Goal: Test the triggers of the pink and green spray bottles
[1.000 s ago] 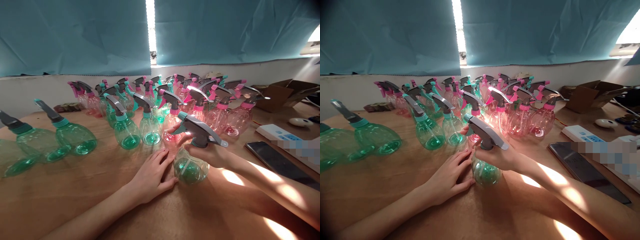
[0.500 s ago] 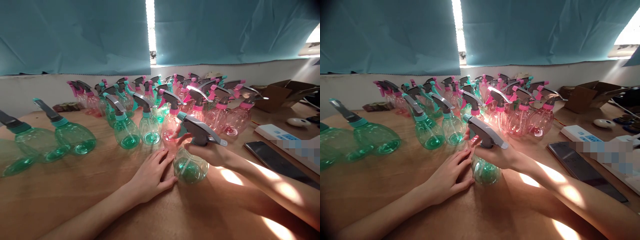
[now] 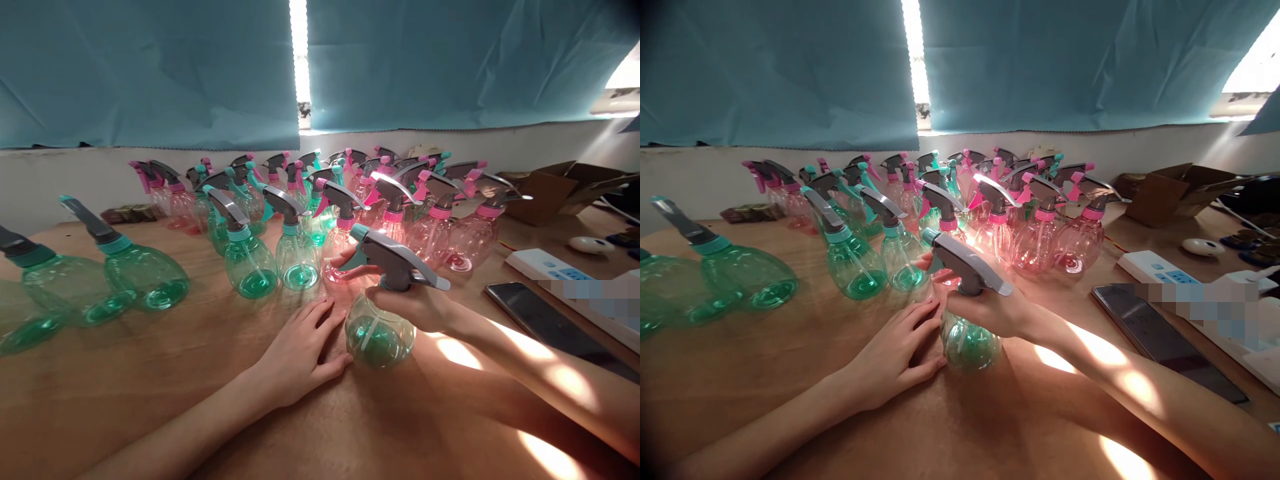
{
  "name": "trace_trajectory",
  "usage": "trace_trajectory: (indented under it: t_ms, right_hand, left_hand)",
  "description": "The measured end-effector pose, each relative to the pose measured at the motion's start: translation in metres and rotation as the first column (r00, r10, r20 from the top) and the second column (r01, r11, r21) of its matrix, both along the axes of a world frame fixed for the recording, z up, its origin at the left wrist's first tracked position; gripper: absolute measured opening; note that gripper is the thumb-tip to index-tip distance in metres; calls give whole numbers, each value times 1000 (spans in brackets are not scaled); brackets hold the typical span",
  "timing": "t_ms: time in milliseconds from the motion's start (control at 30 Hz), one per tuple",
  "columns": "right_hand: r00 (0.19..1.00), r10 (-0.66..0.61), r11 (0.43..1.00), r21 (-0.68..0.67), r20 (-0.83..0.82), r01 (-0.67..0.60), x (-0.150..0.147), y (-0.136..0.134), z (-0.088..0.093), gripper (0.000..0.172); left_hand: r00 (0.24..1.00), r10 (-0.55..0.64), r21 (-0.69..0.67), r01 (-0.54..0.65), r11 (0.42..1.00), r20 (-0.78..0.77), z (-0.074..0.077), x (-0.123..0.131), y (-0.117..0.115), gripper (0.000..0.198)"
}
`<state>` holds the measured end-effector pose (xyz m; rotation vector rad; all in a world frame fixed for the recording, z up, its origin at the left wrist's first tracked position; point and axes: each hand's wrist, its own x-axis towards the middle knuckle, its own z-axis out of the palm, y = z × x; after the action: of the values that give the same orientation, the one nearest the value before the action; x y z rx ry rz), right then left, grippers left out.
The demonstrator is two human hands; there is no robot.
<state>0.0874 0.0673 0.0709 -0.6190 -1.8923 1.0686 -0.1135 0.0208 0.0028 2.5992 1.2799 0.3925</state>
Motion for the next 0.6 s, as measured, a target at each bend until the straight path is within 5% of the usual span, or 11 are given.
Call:
trace_trajectory:
  t_ms: [600]
  right_hand:
    - [999, 13, 996, 86, -41, -9, 0, 5, -12, 40]
  left_hand:
    - [1000, -4, 23, 3, 1000, 21, -4, -1, 0, 47]
